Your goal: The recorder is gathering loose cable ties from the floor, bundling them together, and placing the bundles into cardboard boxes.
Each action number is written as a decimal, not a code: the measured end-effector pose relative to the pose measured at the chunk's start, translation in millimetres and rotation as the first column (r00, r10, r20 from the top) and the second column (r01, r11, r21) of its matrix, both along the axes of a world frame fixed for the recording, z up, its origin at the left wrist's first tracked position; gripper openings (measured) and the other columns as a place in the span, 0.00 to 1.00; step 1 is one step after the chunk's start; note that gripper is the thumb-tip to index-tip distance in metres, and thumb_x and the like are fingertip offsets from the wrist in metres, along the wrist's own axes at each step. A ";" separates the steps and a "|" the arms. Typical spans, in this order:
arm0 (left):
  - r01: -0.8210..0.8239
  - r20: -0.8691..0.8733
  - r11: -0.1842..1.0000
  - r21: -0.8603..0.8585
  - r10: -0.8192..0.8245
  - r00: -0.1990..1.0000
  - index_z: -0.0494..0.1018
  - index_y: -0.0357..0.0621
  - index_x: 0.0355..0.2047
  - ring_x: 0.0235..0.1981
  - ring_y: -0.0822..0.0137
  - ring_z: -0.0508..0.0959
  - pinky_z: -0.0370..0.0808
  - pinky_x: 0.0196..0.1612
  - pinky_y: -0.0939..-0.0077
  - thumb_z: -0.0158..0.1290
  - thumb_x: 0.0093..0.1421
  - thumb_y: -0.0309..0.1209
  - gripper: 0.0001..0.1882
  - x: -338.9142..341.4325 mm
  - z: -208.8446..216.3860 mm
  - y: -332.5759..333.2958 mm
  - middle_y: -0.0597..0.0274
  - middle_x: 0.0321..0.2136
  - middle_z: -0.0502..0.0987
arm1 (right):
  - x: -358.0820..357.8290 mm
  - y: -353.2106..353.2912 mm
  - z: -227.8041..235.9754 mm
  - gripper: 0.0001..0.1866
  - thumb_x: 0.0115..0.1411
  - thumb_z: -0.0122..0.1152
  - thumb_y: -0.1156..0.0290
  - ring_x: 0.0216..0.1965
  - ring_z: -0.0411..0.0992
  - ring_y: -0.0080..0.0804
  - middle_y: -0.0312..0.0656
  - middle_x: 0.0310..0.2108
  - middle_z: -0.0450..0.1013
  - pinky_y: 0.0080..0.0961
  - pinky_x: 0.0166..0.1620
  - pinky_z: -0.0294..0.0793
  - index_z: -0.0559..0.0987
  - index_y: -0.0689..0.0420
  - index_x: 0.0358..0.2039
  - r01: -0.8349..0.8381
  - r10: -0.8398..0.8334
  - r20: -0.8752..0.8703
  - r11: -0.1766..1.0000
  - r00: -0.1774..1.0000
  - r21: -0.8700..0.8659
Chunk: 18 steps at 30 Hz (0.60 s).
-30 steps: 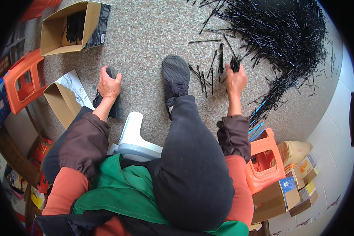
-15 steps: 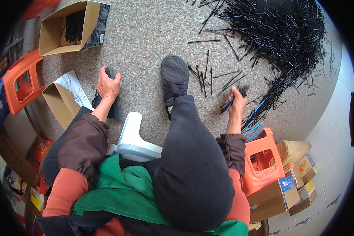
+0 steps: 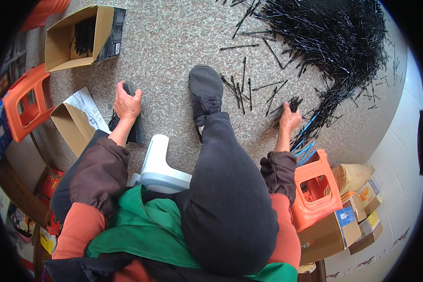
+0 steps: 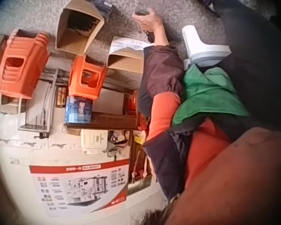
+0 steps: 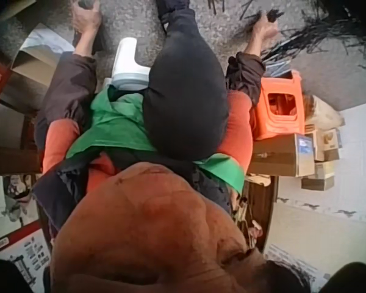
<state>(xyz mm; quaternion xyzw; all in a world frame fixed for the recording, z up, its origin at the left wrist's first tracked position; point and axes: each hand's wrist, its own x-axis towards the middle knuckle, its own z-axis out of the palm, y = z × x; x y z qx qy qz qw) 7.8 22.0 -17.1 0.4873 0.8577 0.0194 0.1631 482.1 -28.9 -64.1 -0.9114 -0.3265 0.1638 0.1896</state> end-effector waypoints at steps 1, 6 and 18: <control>0.001 0.000 1.000 0.001 -0.001 1.000 0.62 0.46 0.49 0.42 0.45 0.72 0.67 0.44 0.59 0.54 0.43 0.42 0.32 0.7 0.7 0.3 0.45 0.41 0.72 | 0.5 4.3 -1.2 0.14 0.46 0.63 0.63 0.21 0.69 0.32 0.45 0.19 0.73 0.31 0.30 0.68 0.76 0.63 0.24 -0.033 0.038 0.057 0.996 0.998 -0.084; -0.004 -0.009 0.999 -0.033 0.004 1.000 0.62 0.43 0.48 0.42 0.47 0.72 0.68 0.44 0.60 0.53 0.42 0.41 0.31 1.7 5.3 2.3 0.48 0.43 0.70 | -0.3 3.9 2.9 0.10 0.44 0.60 0.68 0.20 0.68 0.33 0.44 0.17 0.71 0.32 0.29 0.68 0.74 0.62 0.23 -0.059 0.047 -0.185 0.996 0.982 -0.061; -0.002 -0.009 1.000 -0.020 0.002 1.000 0.61 0.46 0.49 0.42 0.44 0.72 0.67 0.44 0.58 0.53 0.43 0.43 0.32 -1.8 3.3 0.4 0.45 0.43 0.71 | -36.8 -1.6 9.1 0.11 0.40 0.61 0.75 0.30 0.66 0.49 0.47 0.26 0.67 0.38 0.35 0.67 0.71 0.59 0.27 -0.482 0.482 -0.028 0.875 0.876 -0.040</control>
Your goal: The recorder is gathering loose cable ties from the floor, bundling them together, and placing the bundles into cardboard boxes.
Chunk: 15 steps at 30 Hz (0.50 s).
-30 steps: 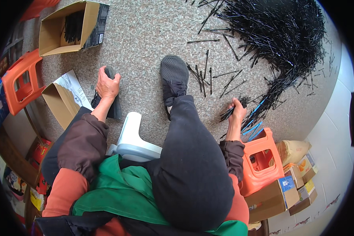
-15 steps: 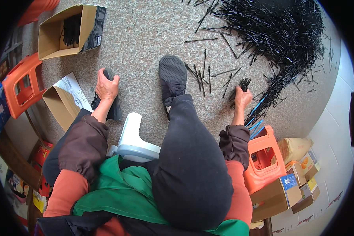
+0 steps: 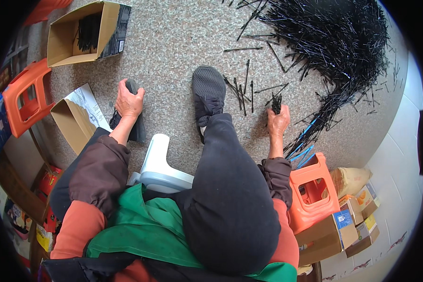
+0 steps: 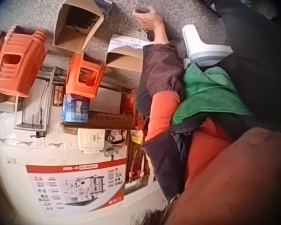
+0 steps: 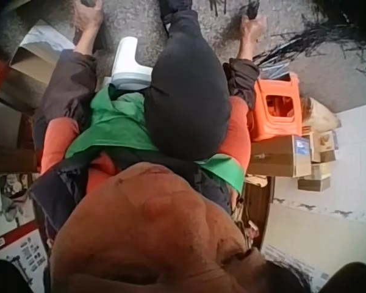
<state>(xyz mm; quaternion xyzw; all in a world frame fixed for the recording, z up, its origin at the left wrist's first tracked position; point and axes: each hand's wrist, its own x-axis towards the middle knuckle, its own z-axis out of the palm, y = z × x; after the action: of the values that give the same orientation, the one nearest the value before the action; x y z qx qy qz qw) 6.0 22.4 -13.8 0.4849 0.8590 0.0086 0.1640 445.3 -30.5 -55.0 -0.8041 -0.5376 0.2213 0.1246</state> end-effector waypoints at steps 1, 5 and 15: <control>-0.003 -0.005 1.000 -0.001 0.003 1.000 0.61 0.46 0.49 0.42 0.44 0.72 0.67 0.44 0.58 0.53 0.43 0.43 0.32 -1.4 0.4 -0.9 0.45 0.43 0.71 | 0.2 3.0 3.1 0.13 0.40 0.61 0.75 0.32 0.66 0.48 0.47 0.27 0.67 0.37 0.36 0.67 0.71 0.59 0.28 -0.059 0.058 0.029 0.998 0.998 0.027; -0.004 0.006 1.000 -0.010 0.004 1.000 0.61 0.44 0.49 0.42 0.46 0.71 0.67 0.44 0.59 0.53 0.43 0.41 0.32 2.7 2.1 1.6 0.46 0.43 0.70 | 3.1 22.4 11.7 0.26 0.36 0.59 0.78 0.36 0.64 0.42 0.42 0.30 0.65 0.33 0.35 0.67 0.72 0.54 0.42 -0.408 0.391 0.256 0.913 0.884 0.016; 0.002 0.005 1.000 0.011 -0.002 1.000 0.61 0.45 0.49 0.42 0.45 0.72 0.67 0.44 0.58 0.53 0.43 0.42 0.32 1.3 -3.3 -1.1 0.46 0.43 0.71 | 2.6 32.5 -1.1 0.09 0.41 0.53 0.80 0.31 0.63 0.43 0.42 0.26 0.63 0.35 0.33 0.65 0.69 0.57 0.27 -0.496 0.470 0.288 0.868 0.834 0.019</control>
<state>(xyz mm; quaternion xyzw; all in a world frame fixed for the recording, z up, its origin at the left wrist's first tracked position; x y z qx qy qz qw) 7.3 21.2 -17.2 0.4869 0.8580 0.0145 0.1632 447.9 2.0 -56.1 -0.6582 -0.7447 0.1071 0.0263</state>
